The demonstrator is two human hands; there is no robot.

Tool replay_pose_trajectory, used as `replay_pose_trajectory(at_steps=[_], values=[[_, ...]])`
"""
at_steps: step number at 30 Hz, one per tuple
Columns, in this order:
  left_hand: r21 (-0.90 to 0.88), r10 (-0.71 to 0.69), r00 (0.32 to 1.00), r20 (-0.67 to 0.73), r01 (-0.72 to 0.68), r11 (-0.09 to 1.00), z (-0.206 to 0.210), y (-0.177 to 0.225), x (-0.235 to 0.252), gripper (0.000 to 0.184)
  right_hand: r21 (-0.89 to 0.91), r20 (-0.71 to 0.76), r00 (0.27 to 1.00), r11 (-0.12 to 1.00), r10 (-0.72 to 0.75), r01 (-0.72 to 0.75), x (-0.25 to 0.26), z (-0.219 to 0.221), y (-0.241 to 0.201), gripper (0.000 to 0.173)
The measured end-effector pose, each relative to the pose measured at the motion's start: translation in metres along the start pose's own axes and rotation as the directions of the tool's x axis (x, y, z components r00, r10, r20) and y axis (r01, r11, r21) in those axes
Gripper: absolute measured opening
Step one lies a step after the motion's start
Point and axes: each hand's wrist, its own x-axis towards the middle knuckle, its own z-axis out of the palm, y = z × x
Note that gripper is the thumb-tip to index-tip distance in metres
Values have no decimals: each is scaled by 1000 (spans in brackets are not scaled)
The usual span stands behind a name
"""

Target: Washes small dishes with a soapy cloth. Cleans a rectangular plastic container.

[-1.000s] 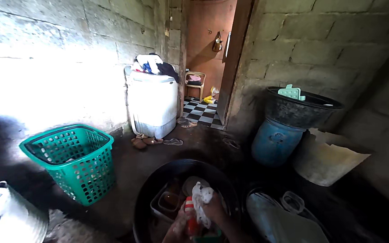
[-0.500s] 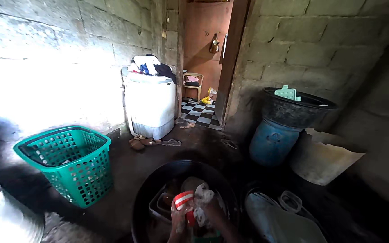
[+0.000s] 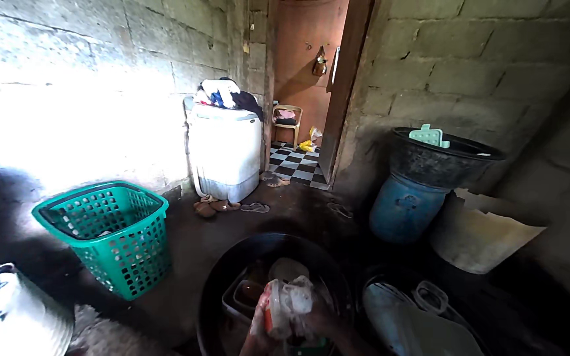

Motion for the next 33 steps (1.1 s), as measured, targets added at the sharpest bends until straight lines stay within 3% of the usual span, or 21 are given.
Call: replay_pose_trajectory(at_steps=[2, 4, 8, 10, 13, 16, 18, 22, 24, 26, 28, 30, 33], values=[[11, -19, 995, 94, 18, 1000, -4, -3, 0, 53, -189, 127, 989, 977, -77, 100, 4, -1, -1, 58], [51, -38, 988, 152, 31, 998, -8, -7, 0, 45, -276, 206, 976, 953, -65, 122, 10, -9, -11, 62], [67, -65, 978, 198, 53, 996, -8, -6, -2, 29, -66, 29, 998, 996, 55, -53, 18, -14, -5, 67], [3, -11, 970, 244, 10, 1000, -4, -5, -4, 27, 34, -70, 992, 994, 103, -101, 12, -11, 0, 58], [-25, -23, 966, 256, 31, 999, -8, -4, -4, 30, 13, -59, 995, 996, 84, -84, 6, -8, 0, 51], [116, -28, 991, 131, 12, 993, -8, -3, -11, 43, -125, 11, 988, 980, 155, -152, 20, 0, -10, 45], [173, 9, 1000, -30, -3, 985, -1, -2, -12, 39, -135, 6, 976, 967, 218, -215, 20, 6, -21, 47], [135, 231, 951, -204, -206, 969, -20, -9, 5, 33, -36, 74, 978, 980, 197, -195, -6, 19, -42, 52], [185, 254, 905, -342, -201, 962, -16, -7, 2, 26, 129, -15, 990, 982, 140, -137, -16, 34, -37, 53], [104, 162, 880, -446, -130, 986, -11, -10, 0, 30, 243, -189, 978, 969, 89, -41, -13, 47, -24, 49], [-16, 27, 879, -476, -39, 999, -5, -11, 2, 33, 211, -315, 947, 977, 63, 5, 2, 44, -14, 46], [-89, -50, 876, -479, 8, 996, 8, -8, -1, 31, 199, -282, 947, 975, 157, -103, 13, 31, -6, 51], [-82, -47, 848, -528, 4, 997, 17, -9, -3, 26, 145, -257, 938, 969, 233, -201, 14, 32, 8, 51]])
